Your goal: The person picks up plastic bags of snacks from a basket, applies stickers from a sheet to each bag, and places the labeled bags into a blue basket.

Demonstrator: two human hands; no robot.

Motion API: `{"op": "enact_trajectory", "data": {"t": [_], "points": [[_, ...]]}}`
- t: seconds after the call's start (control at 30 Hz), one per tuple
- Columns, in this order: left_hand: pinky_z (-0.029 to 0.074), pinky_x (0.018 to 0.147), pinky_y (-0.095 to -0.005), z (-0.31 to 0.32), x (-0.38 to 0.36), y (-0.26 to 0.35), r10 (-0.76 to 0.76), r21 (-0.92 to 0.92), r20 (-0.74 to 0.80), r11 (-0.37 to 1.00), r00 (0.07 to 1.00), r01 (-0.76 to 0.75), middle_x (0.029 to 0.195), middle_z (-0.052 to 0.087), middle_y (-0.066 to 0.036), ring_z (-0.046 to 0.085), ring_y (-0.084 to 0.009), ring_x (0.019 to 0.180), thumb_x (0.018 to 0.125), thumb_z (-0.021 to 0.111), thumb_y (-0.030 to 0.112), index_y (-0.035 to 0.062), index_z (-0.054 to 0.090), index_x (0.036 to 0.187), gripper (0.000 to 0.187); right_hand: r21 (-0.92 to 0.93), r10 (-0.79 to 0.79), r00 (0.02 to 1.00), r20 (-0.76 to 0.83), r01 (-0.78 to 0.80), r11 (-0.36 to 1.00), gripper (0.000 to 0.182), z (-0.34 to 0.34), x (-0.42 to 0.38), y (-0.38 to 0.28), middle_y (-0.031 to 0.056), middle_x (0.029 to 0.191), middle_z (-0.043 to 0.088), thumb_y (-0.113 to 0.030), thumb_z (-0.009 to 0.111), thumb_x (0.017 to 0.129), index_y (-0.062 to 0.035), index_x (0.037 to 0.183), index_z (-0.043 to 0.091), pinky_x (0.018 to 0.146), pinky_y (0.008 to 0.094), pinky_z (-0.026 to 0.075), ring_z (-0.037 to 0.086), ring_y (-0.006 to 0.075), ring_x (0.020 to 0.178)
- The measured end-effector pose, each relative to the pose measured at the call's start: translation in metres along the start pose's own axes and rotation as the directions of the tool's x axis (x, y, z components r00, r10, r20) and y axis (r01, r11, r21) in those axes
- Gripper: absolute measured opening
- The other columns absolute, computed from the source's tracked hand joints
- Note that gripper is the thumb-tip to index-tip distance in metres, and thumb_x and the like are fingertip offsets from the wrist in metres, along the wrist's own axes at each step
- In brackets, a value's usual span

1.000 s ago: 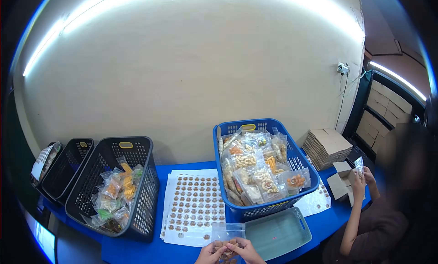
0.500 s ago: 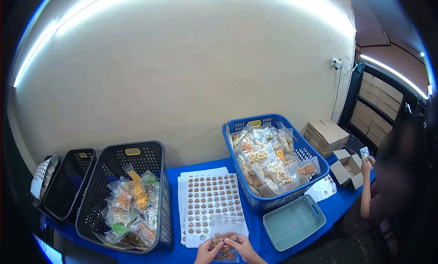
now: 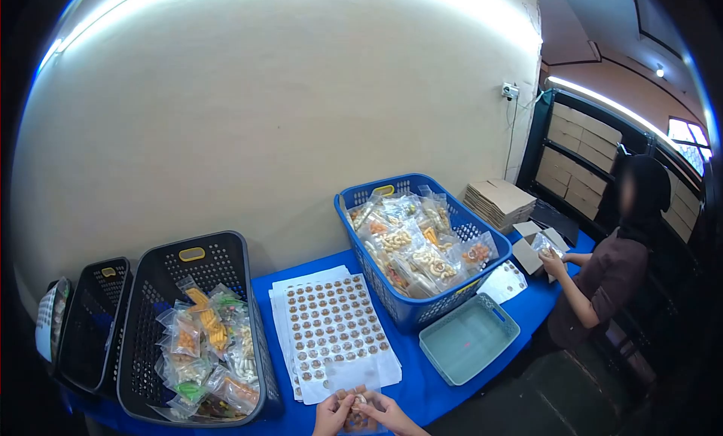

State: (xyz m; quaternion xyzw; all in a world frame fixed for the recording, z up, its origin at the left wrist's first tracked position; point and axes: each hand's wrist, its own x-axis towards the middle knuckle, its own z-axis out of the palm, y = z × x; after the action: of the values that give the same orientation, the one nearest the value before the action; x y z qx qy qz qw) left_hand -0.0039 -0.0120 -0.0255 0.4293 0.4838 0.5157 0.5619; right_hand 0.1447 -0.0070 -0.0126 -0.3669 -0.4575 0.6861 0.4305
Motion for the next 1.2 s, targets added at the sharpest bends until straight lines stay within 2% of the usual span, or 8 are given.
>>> {"op": "enact_trajectory", "data": {"t": [0.13,0.23,0.47,0.57,0.67,0.97,1.07,1.2], "points": [[0.049,0.075,-0.0271,0.004,-0.004,0.0,0.014,-0.174,0.061,0.985,0.998,-0.003,0.098,0.059,-0.013,0.059,-0.0172,0.087,0.084,0.055,0.01,-0.0081,0.048,0.107,0.031,0.008,-0.009,0.993,-0.119,0.01,1.0,0.022,-0.003,-0.011,0.016,0.0035,0.089,0.059,-0.011,0.062,0.079,0.0009,0.097,0.055,0.067,0.0203,0.046,0.055,0.0077,0.08],[0.048,0.078,-0.0275,-0.001,-0.016,0.01,-0.081,-0.045,0.143,0.995,0.986,0.088,0.103,0.057,-0.014,0.058,-0.0174,0.09,0.082,0.057,0.007,-0.0075,0.046,0.11,0.033,0.009,-0.066,0.988,-0.143,0.068,0.998,0.02,-0.005,-0.012,0.018,0.0038,0.088,0.059,-0.01,0.062,0.079,0.001,0.095,0.056,0.066,0.0207,0.046,0.055,0.0081,0.08],[0.045,0.082,-0.0275,-0.002,-0.029,0.009,-0.057,-0.17,0.104,0.983,0.993,0.074,0.102,0.057,-0.011,0.056,-0.0148,0.093,0.08,0.059,0.007,-0.0057,0.047,0.109,0.034,-0.119,0.06,0.998,-0.016,-0.061,0.991,0.018,0.002,-0.017,-0.018,0.0031,0.083,0.06,-0.011,0.061,0.08,0.002,0.092,0.055,0.066,0.02,0.044,0.055,0.0071,0.077],[0.045,0.08,-0.0259,-0.004,-0.03,0.006,-0.082,0.062,0.149,0.995,0.986,0.073,0.102,0.057,-0.01,0.055,-0.0135,0.091,0.081,0.059,0.009,-0.0053,0.047,0.109,0.034,-0.054,-0.015,0.993,-0.114,0.009,0.999,0.015,-0.001,-0.014,-0.008,0.0022,0.079,0.059,-0.011,0.06,0.081,0.0011,0.088,0.057,0.064,0.0198,0.044,0.054,0.0062,0.073],[0.046,0.073,-0.0232,0.011,-0.031,0.016,-0.071,-0.053,0.103,0.996,0.992,0.077,0.096,0.059,-0.008,0.056,-0.011,0.086,0.082,0.059,0.013,-0.0047,0.05,0.106,0.031,-0.03,-0.033,0.991,-0.129,0.03,0.999,0.013,-0.007,-0.017,-0.012,0.0024,0.079,0.059,-0.012,0.06,0.081,0.0009,0.085,0.058,0.064,0.0197,0.044,0.054,0.0063,0.071],[0.044,0.059,-0.0194,0.014,-0.04,0.023,0.072,0.165,0.001,0.984,0.997,-0.072,0.078,0.061,-0.004,0.054,-0.0054,0.069,0.083,0.058,0.02,-0.0025,0.057,0.094,0.026,0.141,-0.09,0.967,-0.24,0.126,0.982,0.014,0.003,-0.02,-0.015,0.003,0.078,0.059,-0.012,0.06,0.081,0.0012,0.084,0.057,0.065,0.0197,0.043,0.054,0.0071,0.071],[0.043,0.056,-0.0184,0.012,-0.042,0.02,0.06,0.188,0.0,0.98,0.998,-0.059,0.077,0.061,-0.003,0.054,-0.0044,0.066,0.082,0.059,0.02,-0.002,0.058,0.094,0.025,-0.119,-0.156,0.979,-0.131,0.14,0.983,0.016,-0.007,-0.023,-0.009,0.0016,0.076,0.059,-0.016,0.062,0.08,-0.0002,0.085,0.059,0.059,0.0196,0.043,0.054,0.0061,0.069],[0.041,0.052,-0.0174,0.016,-0.046,0.034,0.075,0.132,-0.059,0.989,0.995,-0.066,0.072,0.06,-0.001,0.052,-0.0036,0.061,0.08,0.062,0.018,-0.0024,0.059,0.088,0.022,-0.114,-0.178,0.975,-0.135,0.163,0.98,0.015,-0.004,-0.026,-0.006,0.0018,0.073,0.058,-0.014,0.061,0.081,0.0003,0.083,0.057,0.06,0.0203,0.044,0.054,0.0068,0.068]]}}
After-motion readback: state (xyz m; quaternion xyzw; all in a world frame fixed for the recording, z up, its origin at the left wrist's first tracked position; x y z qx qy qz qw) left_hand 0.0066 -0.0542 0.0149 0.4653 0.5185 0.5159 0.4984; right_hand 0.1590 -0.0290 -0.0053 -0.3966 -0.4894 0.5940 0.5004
